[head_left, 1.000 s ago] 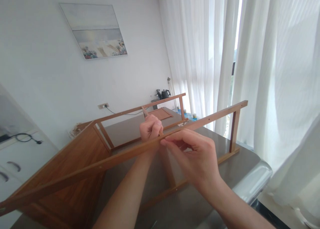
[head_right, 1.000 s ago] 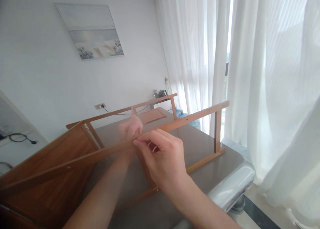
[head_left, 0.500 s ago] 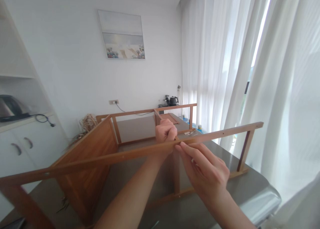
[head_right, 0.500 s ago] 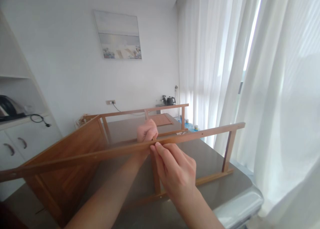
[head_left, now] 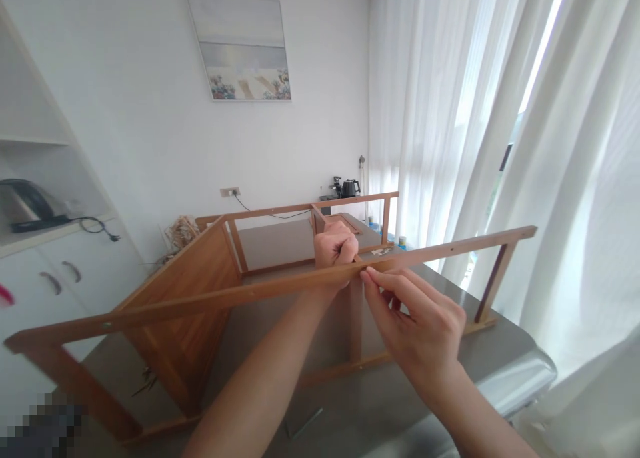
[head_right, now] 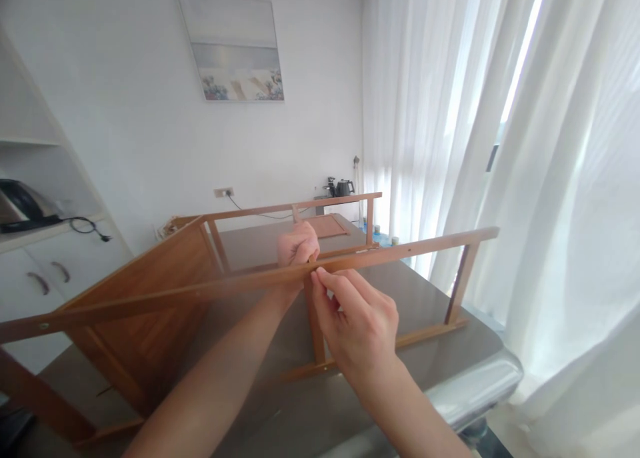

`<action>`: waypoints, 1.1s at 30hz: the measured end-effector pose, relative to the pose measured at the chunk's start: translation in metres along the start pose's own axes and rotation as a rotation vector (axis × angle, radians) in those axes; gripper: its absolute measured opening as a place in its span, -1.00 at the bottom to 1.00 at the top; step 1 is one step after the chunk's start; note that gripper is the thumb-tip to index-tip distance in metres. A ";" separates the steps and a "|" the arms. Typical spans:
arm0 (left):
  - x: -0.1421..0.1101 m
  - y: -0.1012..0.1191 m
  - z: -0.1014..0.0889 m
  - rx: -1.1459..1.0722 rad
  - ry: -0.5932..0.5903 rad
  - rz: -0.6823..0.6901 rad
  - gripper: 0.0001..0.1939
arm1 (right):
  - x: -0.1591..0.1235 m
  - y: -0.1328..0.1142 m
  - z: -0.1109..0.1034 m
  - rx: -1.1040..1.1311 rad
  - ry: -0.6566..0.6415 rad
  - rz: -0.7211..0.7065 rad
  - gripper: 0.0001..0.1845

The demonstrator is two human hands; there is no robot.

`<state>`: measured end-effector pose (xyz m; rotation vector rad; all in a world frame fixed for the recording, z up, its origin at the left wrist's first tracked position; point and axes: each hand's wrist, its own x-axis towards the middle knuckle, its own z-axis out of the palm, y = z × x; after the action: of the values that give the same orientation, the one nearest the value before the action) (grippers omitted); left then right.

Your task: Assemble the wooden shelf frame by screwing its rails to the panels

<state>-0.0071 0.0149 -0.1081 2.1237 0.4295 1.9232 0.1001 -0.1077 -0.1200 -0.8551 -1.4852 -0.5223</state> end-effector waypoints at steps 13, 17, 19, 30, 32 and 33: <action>0.005 -0.002 -0.003 0.024 -0.070 0.032 -0.58 | -0.001 0.004 0.003 0.029 -0.006 -0.020 -0.90; 0.005 -0.002 -0.004 0.034 -0.069 0.050 -0.58 | 0.000 0.004 0.002 0.017 0.002 -0.028 -0.88; 0.004 -0.001 -0.003 0.036 -0.060 0.048 -0.60 | 0.001 0.004 0.002 0.012 -0.002 -0.021 -0.88; 0.003 -0.006 -0.003 -0.001 -0.055 0.027 -0.61 | -0.004 0.013 0.002 -0.051 -0.011 -0.083 -0.93; 0.003 -0.006 -0.003 -0.007 -0.049 0.033 -0.61 | -0.006 0.014 0.001 -0.026 -0.013 -0.048 -0.92; 0.003 -0.005 -0.003 -0.009 -0.046 0.038 -0.60 | -0.007 0.014 0.000 -0.018 -0.013 -0.026 -0.90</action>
<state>-0.0098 0.0208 -0.1068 2.1802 0.3737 1.8889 0.1100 -0.1004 -0.1295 -0.8558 -1.5070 -0.5516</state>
